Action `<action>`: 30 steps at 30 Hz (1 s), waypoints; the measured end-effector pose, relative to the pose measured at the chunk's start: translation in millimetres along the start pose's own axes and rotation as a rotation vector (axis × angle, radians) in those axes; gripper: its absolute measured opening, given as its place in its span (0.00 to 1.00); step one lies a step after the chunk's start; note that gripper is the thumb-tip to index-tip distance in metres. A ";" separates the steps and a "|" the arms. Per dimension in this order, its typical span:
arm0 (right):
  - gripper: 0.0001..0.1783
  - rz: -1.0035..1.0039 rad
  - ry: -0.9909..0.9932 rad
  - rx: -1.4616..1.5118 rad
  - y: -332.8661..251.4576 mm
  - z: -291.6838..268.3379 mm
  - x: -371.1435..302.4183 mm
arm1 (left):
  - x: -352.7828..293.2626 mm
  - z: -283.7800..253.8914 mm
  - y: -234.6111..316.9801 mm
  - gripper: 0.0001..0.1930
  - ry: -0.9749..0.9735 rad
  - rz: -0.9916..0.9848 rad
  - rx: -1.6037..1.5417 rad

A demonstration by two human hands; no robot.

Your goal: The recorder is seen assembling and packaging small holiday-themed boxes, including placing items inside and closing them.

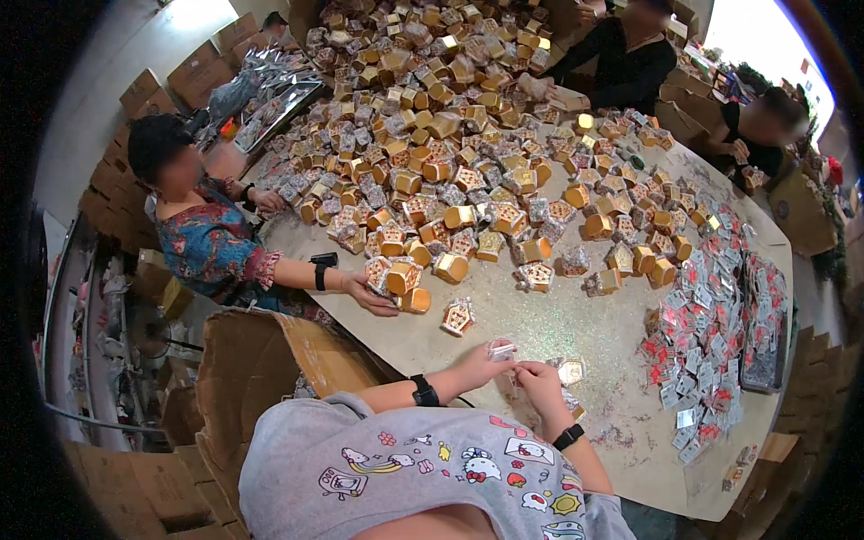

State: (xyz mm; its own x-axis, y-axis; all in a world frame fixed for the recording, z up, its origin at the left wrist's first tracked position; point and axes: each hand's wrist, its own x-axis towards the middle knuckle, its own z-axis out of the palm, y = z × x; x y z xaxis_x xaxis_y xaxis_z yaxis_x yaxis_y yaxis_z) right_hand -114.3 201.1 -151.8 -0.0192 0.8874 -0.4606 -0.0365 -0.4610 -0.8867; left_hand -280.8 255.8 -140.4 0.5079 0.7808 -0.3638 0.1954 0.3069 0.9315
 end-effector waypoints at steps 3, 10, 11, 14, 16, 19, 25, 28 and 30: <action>0.11 -0.030 -0.020 -0.120 7.7 5.2 11.1 | 3.9 -13.3 -13.5 0.20 -0.011 -0.001 0.111; 0.09 0.032 -0.057 -0.244 26.2 19.3 27.8 | 11.4 -24.9 -51.7 0.16 -0.063 -0.082 -0.086; 0.09 0.053 -0.053 -0.206 28.9 18.8 29.6 | 9.4 -26.6 -50.6 0.15 -0.077 -0.076 -0.124; 0.10 0.118 -0.020 -0.037 24.6 17.3 28.9 | 7.3 -34.1 -62.9 0.12 0.043 -0.006 0.211; 0.09 0.162 -0.025 0.008 20.3 16.2 24.1 | 15.5 -46.1 -101.6 0.11 0.106 -0.119 -0.076; 0.09 0.211 -0.037 0.156 23.4 9.7 22.0 | 19.1 -45.0 -99.0 0.10 0.157 -0.182 -0.174; 0.08 0.184 -0.017 0.206 23.1 4.5 18.1 | 22.3 -47.0 -89.7 0.10 0.090 -0.146 0.033; 0.08 0.164 -0.022 0.245 26.1 4.2 15.4 | 22.5 -45.7 -90.7 0.12 0.110 -0.138 0.020; 0.08 0.148 -0.019 0.257 24.1 4.6 12.3 | 26.5 -46.1 -98.8 0.15 0.129 -0.125 0.039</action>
State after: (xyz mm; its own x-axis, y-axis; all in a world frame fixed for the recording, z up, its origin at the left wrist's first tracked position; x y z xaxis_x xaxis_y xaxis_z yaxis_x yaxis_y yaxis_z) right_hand -120.0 200.9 -178.7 -0.0619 0.8115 -0.5811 -0.2836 -0.5725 -0.7693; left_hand -325.3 271.2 -242.2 0.3659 0.8021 -0.4720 0.2844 0.3865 0.8773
